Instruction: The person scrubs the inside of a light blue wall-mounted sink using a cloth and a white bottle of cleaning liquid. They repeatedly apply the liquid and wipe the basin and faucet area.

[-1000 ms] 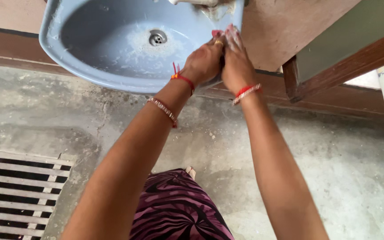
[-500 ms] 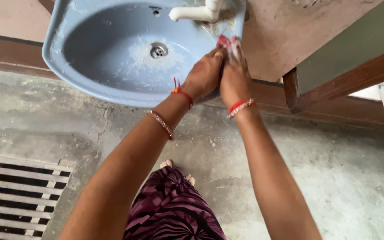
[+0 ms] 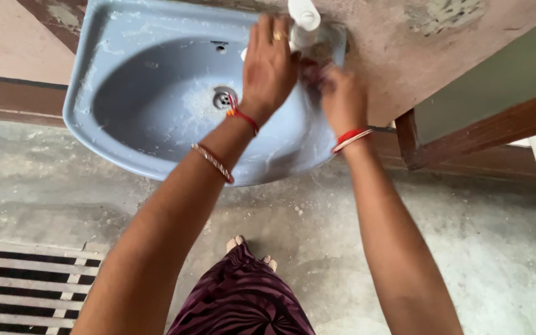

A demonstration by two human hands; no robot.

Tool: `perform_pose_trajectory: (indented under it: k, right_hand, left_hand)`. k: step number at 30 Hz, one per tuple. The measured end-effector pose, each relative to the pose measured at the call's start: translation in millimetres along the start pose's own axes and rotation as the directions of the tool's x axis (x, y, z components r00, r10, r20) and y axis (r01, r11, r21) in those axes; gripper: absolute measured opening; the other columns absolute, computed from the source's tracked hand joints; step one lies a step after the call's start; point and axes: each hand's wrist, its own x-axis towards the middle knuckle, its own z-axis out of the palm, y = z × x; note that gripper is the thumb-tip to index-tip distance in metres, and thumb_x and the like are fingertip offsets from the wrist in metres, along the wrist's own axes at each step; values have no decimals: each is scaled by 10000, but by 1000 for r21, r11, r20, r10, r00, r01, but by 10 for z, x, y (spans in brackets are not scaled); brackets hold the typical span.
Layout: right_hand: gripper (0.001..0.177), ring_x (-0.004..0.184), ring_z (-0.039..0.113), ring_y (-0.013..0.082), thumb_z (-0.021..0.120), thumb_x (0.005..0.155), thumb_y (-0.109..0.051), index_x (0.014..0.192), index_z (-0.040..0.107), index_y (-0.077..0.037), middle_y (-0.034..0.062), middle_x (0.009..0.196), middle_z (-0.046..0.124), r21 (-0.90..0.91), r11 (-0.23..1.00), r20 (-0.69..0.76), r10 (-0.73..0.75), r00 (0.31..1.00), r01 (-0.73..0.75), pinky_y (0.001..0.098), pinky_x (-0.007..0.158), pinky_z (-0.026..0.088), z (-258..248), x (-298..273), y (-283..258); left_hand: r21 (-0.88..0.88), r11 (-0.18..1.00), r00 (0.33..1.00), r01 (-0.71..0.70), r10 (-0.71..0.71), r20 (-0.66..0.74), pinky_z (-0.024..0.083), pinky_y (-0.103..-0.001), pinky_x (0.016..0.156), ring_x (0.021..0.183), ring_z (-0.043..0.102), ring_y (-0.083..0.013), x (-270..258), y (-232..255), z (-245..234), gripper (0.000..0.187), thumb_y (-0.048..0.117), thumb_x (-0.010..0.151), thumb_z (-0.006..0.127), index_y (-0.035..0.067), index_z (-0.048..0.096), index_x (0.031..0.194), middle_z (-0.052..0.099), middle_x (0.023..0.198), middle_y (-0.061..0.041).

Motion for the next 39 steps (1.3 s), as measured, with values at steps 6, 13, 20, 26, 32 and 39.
perform_pose_trajectory:
  k: [6,13,20,26,32,39]
  right_hand:
    - [138,911,694,135,619,989,2,1059,737,5,117,1022,759,811,584,-215,247,945,32,267,833,560,108,495,103]
    - [162,855,767,196,738,861,9,1016,773,-20,123,987,778,350,927,-251,-43,967,132,304,766,592,241,1030,-107]
    - [148,876,708,345,694,891,54,1024,746,17,176,979,716,154,949,-257,-231,938,276,411,784,554,-40,751,-280]
    - [142,947,707,368,663,913,61,1020,738,9,179,1020,725,124,940,-229,-284,931,318,441,848,560,-18,860,-325]
    - [121,953,738,342,781,932,-45,1039,740,-5,177,1082,753,124,921,-198,-341,919,368,411,843,579,-24,832,-307]
    - [84,768,756,263,819,900,-64,945,760,-25,131,881,770,181,977,-167,-85,982,116,355,738,581,104,903,-284]
  left_hand:
    - [-198,974,983,110,-77,167,513,-476,926,1161,595,-451,477,-431,281,935,268,812,878,6,301,1500,564,1337,-274]
    - [-112,932,907,345,-300,297,541,-480,856,1043,710,-355,468,-336,436,880,418,788,850,152,349,1461,753,1085,-131]
    - [-95,915,870,393,-336,362,539,-477,868,1047,724,-325,470,-261,213,897,450,795,835,192,367,1516,778,1087,-82]
    - [-8,927,857,375,-343,384,520,-478,900,1043,713,-338,495,-226,170,902,491,790,814,183,357,1504,764,1073,-114]
    - [-48,926,872,375,-334,358,525,-488,861,1004,715,-336,477,-227,176,542,467,808,783,133,607,1197,773,999,-102]
    - [12,930,867,366,-346,360,524,-488,830,971,710,-346,471,-230,181,523,492,781,820,113,639,1093,753,990,-118]
